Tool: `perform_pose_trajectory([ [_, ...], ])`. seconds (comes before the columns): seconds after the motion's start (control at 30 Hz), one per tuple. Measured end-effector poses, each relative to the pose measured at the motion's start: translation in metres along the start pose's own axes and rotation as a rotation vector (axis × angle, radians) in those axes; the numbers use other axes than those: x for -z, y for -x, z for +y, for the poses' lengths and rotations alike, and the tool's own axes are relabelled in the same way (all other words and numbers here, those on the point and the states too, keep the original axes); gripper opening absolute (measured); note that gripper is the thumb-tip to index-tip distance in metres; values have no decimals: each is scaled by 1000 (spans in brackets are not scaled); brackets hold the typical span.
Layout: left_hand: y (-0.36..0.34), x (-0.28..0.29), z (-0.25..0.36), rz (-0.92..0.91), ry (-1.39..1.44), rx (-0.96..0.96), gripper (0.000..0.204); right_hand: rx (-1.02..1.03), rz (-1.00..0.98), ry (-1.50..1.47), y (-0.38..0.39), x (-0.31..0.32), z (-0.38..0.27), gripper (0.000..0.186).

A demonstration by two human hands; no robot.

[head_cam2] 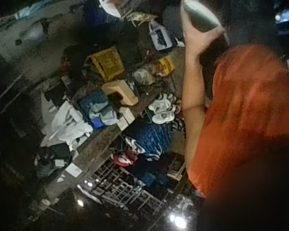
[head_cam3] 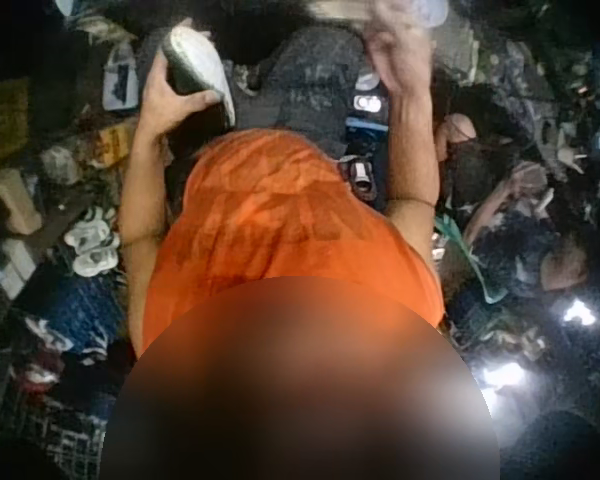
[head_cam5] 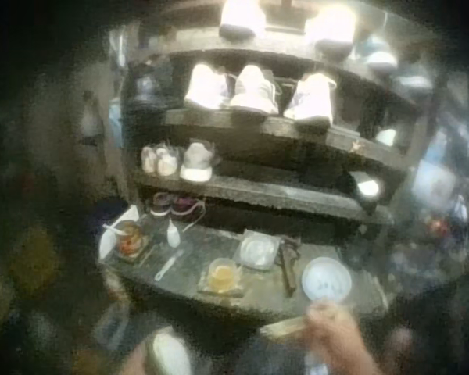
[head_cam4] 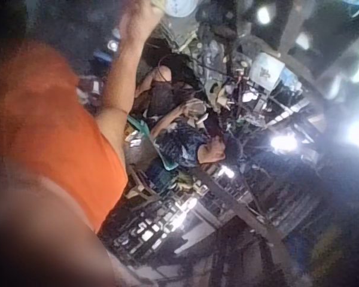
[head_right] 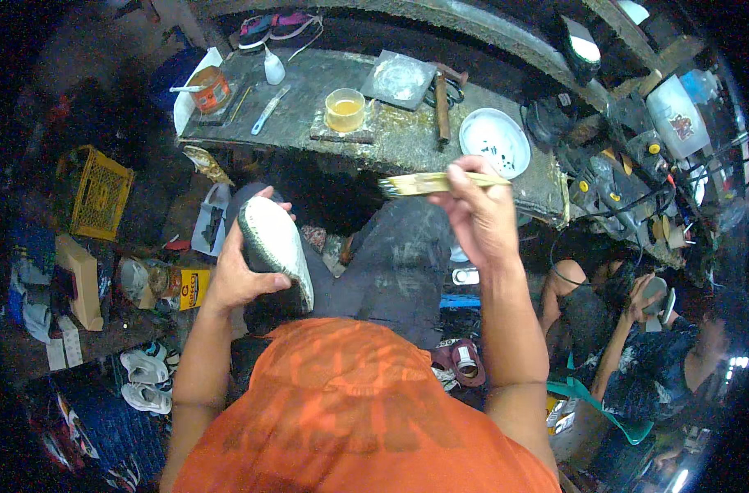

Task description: The person applies glue to the sole and upper of a dark green shoe, then repeats the process on a white shoe. They use a small brush to spread the adhesive along the edges and surfaces of each shoe.

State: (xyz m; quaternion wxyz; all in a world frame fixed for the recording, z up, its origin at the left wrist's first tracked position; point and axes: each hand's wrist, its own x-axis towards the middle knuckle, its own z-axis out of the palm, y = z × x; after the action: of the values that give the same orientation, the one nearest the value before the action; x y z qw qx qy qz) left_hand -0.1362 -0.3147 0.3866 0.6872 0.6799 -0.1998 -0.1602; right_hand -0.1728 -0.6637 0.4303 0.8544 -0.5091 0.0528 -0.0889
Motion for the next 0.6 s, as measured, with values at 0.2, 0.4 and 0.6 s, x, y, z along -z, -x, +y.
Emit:
perform_pose_trajectory([
  [0.2, 4, 12, -16, 112, 278, 23, 136, 184, -82, 428, -81, -49, 1, 29],
  [0.4, 7, 29, -25, 138, 212, 8, 137, 203, -206, 1144, -169, -72, 24, 22],
  [0.6, 5, 27, -21, 233, 309, -99, 134, 324, -271, 1517, -197, -71, 54, 25],
])
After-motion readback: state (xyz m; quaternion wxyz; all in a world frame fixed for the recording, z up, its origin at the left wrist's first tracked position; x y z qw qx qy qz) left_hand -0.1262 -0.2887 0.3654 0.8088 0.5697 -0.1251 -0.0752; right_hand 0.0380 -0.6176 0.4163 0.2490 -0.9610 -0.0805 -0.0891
